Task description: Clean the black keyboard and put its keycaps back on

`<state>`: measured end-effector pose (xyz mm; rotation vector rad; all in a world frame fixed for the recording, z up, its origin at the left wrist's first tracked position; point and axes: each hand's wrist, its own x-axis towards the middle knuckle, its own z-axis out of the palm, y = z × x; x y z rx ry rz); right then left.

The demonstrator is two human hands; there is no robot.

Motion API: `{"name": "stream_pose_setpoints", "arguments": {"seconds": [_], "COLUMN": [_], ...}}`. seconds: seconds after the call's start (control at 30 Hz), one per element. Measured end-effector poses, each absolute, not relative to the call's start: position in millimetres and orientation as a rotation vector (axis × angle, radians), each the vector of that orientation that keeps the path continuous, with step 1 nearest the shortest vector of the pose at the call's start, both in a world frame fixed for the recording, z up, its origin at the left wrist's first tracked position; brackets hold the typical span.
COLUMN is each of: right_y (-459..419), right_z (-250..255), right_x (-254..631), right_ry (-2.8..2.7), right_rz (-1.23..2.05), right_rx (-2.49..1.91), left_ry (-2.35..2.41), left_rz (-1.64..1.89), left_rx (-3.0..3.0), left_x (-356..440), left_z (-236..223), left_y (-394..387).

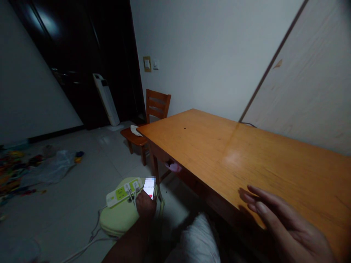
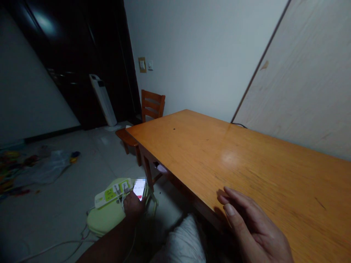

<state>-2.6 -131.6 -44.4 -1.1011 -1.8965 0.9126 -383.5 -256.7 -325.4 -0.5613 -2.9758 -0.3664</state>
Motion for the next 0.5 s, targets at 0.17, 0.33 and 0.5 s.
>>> {"name": "stream_pose_setpoints", "arguments": {"seconds": [0.17, 0.33, 0.5], "right_y": [-133.4, -134.7, -134.7], "right_z": [-39.5, -36.5, -35.8], "right_x": [-8.0, -8.8, -9.5], "right_ry": [-1.868, -1.865, -1.878], "right_rz": [0.927, 0.931, 0.904], "right_rx": [-1.119, -1.136, -1.13], "left_ry": [-2.935, -2.923, -2.882], "left_rz": [-0.339, -0.31, -0.281], "left_rx": [-0.66, -0.673, -0.672], "left_x": [-379.5, -372.6, -369.5], "left_z": [-331.6, -338.8, -346.3], "left_y": [-254.8, -253.7, -256.5]}}
